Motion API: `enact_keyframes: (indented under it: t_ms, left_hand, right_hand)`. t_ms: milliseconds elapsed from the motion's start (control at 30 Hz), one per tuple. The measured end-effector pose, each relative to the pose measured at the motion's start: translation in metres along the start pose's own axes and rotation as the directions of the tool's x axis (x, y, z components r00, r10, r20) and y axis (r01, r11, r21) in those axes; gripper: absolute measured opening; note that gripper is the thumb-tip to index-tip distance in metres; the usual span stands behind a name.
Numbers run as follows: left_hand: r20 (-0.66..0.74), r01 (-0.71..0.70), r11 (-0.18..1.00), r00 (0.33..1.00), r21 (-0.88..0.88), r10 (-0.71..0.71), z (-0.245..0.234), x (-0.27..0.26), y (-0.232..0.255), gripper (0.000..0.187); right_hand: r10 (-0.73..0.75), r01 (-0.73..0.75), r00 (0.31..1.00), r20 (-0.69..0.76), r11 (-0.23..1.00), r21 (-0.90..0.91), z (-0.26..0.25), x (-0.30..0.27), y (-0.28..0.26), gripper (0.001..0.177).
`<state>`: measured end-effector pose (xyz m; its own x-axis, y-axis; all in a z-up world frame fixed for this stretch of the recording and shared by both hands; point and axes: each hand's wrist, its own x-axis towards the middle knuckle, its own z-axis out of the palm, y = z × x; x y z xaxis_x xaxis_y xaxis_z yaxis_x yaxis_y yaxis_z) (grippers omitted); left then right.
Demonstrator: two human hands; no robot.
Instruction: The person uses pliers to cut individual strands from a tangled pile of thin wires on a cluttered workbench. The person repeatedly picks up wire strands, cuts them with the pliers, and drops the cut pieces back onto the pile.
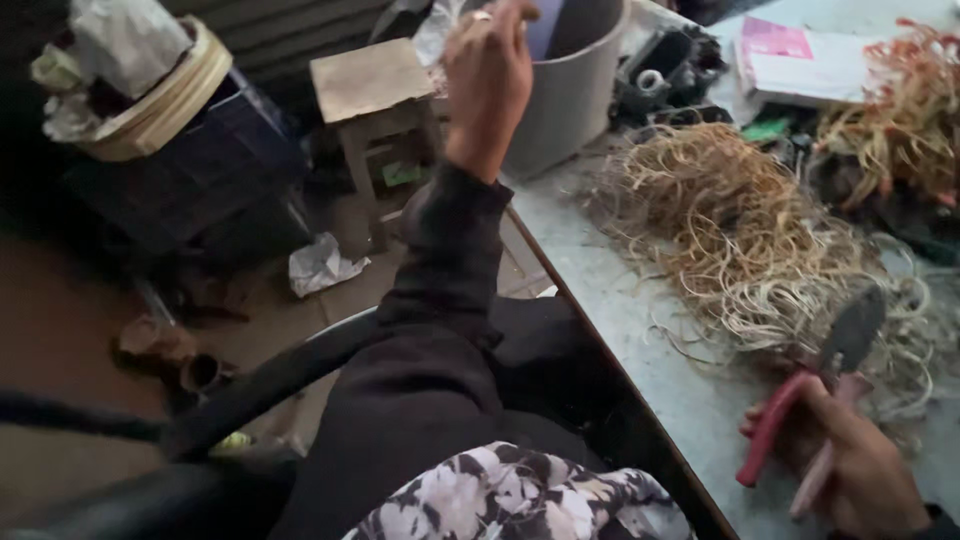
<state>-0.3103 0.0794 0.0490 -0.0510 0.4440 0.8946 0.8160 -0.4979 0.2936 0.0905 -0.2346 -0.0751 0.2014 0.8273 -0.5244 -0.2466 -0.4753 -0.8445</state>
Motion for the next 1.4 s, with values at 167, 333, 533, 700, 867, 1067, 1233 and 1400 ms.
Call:
enact_keyframes:
  t_ms: [167,333,533,700,867,1067,1233,1400]
  left_hand:
    - [-0.086,-0.179,0.939,0.983,-0.294,0.161,0.000,-0.008,-0.001,0.026]
    - [0.056,-0.039,0.190,0.880,-0.981,0.471,-0.053,-0.013,0.059,0.035]
    - [-0.197,0.563,-0.421,0.415,-0.712,0.888,-0.129,-0.044,0.149,0.066]
    - [-0.406,0.760,-0.428,0.236,-0.488,0.883,-0.129,-0.055,0.181,0.072]
    - [-0.416,0.750,-0.459,0.268,-0.476,0.869,-0.117,-0.079,0.199,0.062]
    - [-0.476,0.576,-0.612,0.390,-0.542,0.788,-0.106,-0.093,0.210,0.048]
    - [-0.476,0.584,-0.606,0.382,-0.540,0.792,-0.102,-0.088,0.208,0.046]
    - [-0.418,0.659,-0.581,0.412,-0.477,0.810,-0.098,-0.085,0.206,0.056]
  right_hand:
    - [0.005,-0.004,1.000,-0.030,0.999,0.045,-0.007,0.005,0.002,0.046]
    - [0.047,-0.047,0.999,-0.015,0.999,-0.003,-0.008,0.002,0.001,0.050]
    - [-0.069,0.068,0.977,0.204,0.998,0.008,-0.019,-0.001,0.000,0.050]
    - [-0.003,-0.009,0.994,0.113,0.994,0.106,-0.020,-0.002,0.009,0.042]
    - [-0.008,0.004,0.997,0.074,0.998,0.058,-0.014,-0.012,0.003,0.042]
    - [0.001,-0.005,0.998,0.058,0.998,0.063,-0.015,-0.013,0.006,0.041]
    - [0.095,-0.098,0.995,0.036,0.993,0.070,-0.027,-0.007,0.009,0.044]
    - [0.068,-0.083,0.992,0.108,0.986,0.144,-0.025,-0.012,0.008,0.041]
